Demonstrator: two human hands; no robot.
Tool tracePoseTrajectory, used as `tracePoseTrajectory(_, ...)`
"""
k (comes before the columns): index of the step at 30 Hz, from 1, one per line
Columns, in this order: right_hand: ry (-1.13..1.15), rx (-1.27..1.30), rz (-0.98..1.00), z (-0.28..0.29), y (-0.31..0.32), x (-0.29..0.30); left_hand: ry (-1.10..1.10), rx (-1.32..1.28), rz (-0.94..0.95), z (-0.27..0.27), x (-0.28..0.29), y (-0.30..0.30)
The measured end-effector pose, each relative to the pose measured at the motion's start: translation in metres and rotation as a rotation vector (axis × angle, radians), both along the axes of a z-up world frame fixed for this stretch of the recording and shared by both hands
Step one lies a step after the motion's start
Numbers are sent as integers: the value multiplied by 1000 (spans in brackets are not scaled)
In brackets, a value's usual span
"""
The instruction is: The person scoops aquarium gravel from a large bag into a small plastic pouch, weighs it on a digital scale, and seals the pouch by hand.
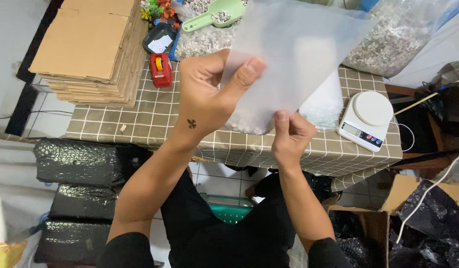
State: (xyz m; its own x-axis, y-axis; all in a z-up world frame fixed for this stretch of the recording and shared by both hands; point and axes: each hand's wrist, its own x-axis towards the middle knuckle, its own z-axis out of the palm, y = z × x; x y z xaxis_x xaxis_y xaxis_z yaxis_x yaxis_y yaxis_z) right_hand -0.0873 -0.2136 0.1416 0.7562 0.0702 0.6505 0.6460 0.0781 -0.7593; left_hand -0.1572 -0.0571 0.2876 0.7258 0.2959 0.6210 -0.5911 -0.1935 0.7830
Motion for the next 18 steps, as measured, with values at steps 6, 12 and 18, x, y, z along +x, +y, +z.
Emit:
tracePoseTrajectory(6,0,74,-120,24,10,-13,-11,-162,-256,-38,14,18)
tracePoseTrajectory(12,93,282,-150,-11,-2,7,144,-91,-270,-99,0,-4)
tracePoseTrajectory(18,125,319,-78,-18,1,12,102,-267,88,-129,3,-27)
